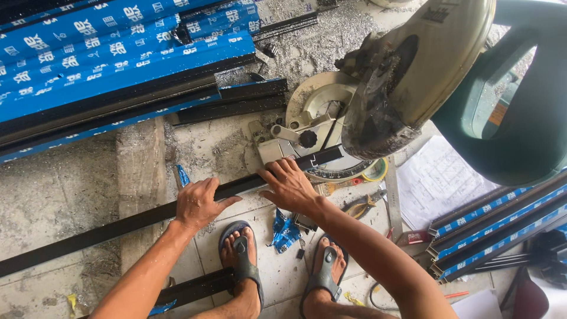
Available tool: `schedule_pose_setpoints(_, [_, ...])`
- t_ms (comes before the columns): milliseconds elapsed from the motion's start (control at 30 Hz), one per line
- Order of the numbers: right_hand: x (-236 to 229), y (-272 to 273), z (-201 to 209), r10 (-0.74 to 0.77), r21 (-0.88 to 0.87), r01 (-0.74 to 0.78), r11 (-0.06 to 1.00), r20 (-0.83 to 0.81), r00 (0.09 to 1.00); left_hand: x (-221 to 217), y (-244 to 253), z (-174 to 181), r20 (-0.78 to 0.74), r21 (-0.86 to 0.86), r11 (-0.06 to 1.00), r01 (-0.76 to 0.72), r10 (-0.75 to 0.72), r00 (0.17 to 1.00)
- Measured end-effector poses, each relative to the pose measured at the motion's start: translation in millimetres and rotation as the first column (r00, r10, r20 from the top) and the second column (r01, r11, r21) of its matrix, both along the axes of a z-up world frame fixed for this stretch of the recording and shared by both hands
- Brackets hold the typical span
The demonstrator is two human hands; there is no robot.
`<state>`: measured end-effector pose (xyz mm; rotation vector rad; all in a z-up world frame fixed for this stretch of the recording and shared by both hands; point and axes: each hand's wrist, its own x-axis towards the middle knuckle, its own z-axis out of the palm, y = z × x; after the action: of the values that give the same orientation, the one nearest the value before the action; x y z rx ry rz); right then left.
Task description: The person measures a metal profile using a tape measure and a pencil, then cuts it to length using a miter saw.
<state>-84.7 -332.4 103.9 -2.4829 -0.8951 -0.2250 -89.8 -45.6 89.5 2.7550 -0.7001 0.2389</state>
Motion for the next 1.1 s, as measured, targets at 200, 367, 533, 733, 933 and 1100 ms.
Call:
schedule_pose_setpoints(200, [13.5,-4.7,-25.6,0.014,0.005,-0.015,1.000,0.109,0.994,-0.7,5.6,-3.0,-0.054,0.002,0.999,0.040,-0.040,0.998])
schedule_pose_setpoints(367, [14.5,-4.1,-30.7,0.026,-0.007,-0.025,1.000,0.227,0.973,-5.0,7.3,-15.4,-0.032,-0.003,0.999,0.037,-0.037,0.999])
schedule_pose_setpoints(533, [19.5,-1.6,-26.4,0.029,0.018,-0.035,0.999,0.278,0.960,-3.9,8.3,-10.9,-0.031,-0.016,0.999,0.031,-0.032,0.999])
schedule_pose_setpoints(733, [9.6,7.4,-26.7,-0.008,0.076,-0.002,0.997,0.126,0.992,29.9,-15.3,63.3,-0.746,-0.004,0.986,-0.164,0.106,0.657])
schedule_pose_setpoints(933, [5.4,27.2,-19.1,0.002,0.056,-0.007,0.998,0.081,0.997,53.9,-27.7,80.8,-0.955,0.177,0.978,-0.112,0.198,0.221])
schedule_pose_setpoints(1100, [5.0,28.2,6.0,0.021,-0.189,-0.005,0.982,0.080,0.997,55.8,-25.1,69.5,-0.968,0.152,0.975,-0.160,0.179,0.174])
